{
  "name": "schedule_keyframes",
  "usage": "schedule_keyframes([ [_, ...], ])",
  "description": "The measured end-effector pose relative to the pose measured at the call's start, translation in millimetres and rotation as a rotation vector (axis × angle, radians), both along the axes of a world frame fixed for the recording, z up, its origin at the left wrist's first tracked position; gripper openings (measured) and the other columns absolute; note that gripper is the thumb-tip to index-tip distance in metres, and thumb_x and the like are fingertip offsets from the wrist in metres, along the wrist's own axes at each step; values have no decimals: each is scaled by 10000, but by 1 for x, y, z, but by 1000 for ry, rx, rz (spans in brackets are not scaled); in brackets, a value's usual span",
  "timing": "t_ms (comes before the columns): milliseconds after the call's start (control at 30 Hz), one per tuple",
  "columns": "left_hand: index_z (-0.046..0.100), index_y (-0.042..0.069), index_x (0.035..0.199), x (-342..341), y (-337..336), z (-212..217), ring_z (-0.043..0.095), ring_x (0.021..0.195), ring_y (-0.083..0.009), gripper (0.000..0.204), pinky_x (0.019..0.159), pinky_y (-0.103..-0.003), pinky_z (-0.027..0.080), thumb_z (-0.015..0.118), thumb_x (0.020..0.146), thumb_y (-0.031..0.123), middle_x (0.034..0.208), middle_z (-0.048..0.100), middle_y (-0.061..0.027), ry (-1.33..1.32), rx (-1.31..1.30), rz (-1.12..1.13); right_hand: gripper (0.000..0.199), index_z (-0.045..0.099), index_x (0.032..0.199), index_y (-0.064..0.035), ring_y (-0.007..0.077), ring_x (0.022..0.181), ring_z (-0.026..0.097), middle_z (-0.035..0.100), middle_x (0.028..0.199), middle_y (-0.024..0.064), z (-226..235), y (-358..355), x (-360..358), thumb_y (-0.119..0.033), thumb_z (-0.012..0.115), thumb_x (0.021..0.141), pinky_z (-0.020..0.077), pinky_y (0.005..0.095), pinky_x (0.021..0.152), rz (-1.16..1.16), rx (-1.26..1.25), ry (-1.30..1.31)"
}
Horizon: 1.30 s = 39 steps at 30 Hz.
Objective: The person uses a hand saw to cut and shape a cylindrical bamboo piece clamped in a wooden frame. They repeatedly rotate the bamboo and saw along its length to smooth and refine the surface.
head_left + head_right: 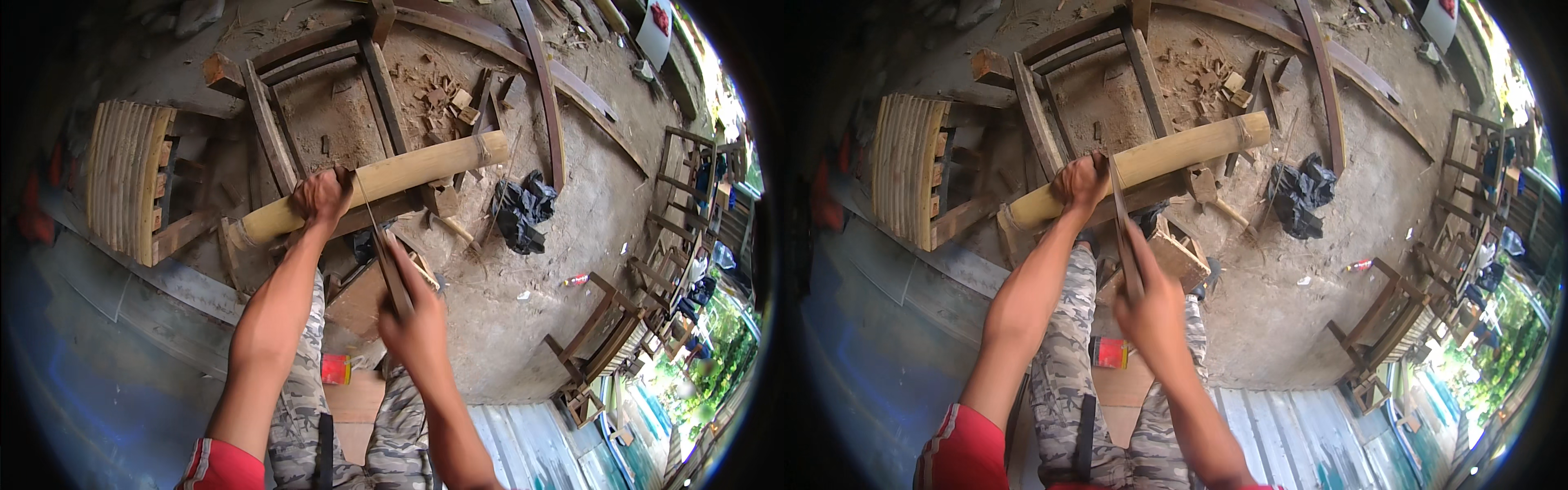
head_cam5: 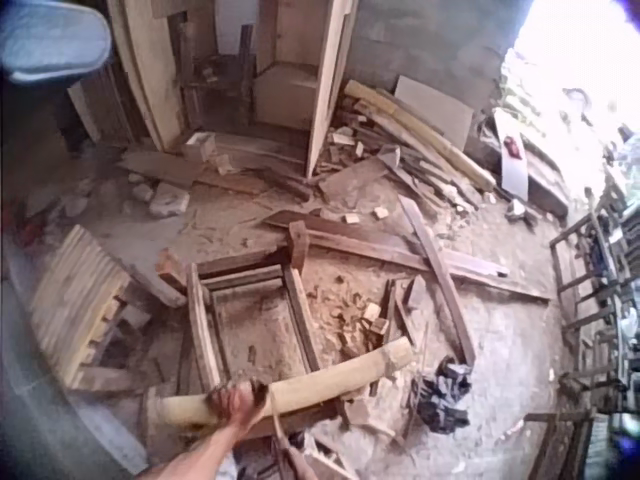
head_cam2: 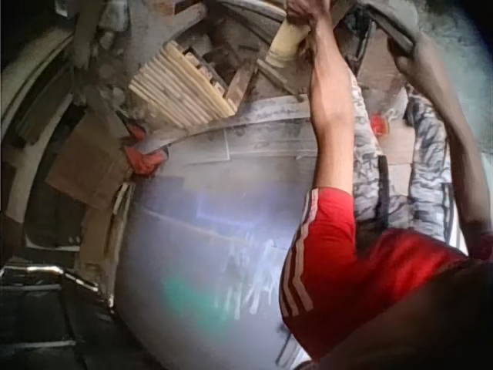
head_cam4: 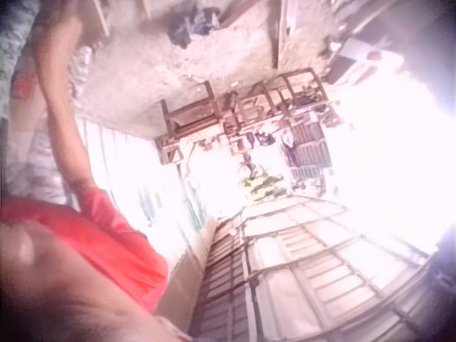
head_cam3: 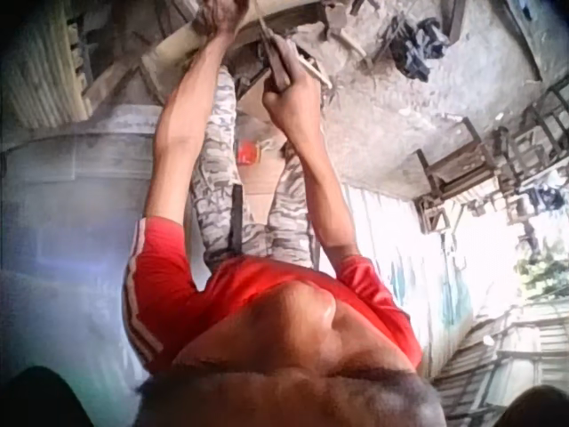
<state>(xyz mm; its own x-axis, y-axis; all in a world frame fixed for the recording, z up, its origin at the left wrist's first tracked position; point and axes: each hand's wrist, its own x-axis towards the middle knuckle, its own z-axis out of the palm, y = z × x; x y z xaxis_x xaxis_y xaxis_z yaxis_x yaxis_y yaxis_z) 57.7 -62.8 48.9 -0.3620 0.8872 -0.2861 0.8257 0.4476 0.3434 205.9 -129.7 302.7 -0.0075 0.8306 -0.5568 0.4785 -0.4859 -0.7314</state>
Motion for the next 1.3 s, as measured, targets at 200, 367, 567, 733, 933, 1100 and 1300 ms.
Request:
schedule_keyframes([
  [200,781,73,847,-13,15,25,714,891,-437,513,843,-521,540,474,932,474,878,720,-240,-86,-224,-24,700,522,1461,-124,450,1101,662,659,1157,331,-80,37,-28,30,579,781,513,434,941,-24,-31,39],
  [367,751,26,757,-8,17,8,710,771,-411,459,756,-505,528,503,945,363,787,705,-239,-48,-147,-6,678,481,1493,-110,422,1065,683,679,1212,255,31,-39,12,62,585,846,569,414,850,47,-47,-74],
  [567,729,41,681,-2,5,5,697,658,-388,436,664,-469,525,561,904,376,685,686,-213,-32,88,-5,699,494,1486,-115,413,1127,663,651,1281,250,6,-18,5,75,596,820,558,407,898,72,34,-47],
  [733,731,43,742,-6,17,3,708,738,-367,405,681,-488,510,622,856,416,775,709,-212,-76,-97,-2,660,510,1467,-116,475,1012,666,674,1138,298,-70,39,-21,36,589,830,545,472,855,59,8,-78],
  [933,755,31,783,-7,17,0,707,806,-414,462,772,-518,514,518,948,392,795,707,-239,-98,-174,15,664,500,1482,-95,370,1229,627,634,1338,234,14,-53,15,81,581,846,518,399,990,53,52,-64],
  [1100,742,55,731,2,3,-6,702,805,-402,414,804,-502,488,524,911,358,797,715,-218,-119,-85,-11,572,542,1438,-41,316,1248,631,649,1320,235,-48,-14,4,51,581,875,474,355,1033,-37,64,-3],
  [1300,740,25,794,-15,-2,-42,701,844,-446,472,747,-550,514,493,943,399,888,712,-255,-92,-100,-101,669,490,1482,-128,500,974,650,677,1039,318,-77,5,-11,13,600,838,540,472,811,21,79,-45],
])
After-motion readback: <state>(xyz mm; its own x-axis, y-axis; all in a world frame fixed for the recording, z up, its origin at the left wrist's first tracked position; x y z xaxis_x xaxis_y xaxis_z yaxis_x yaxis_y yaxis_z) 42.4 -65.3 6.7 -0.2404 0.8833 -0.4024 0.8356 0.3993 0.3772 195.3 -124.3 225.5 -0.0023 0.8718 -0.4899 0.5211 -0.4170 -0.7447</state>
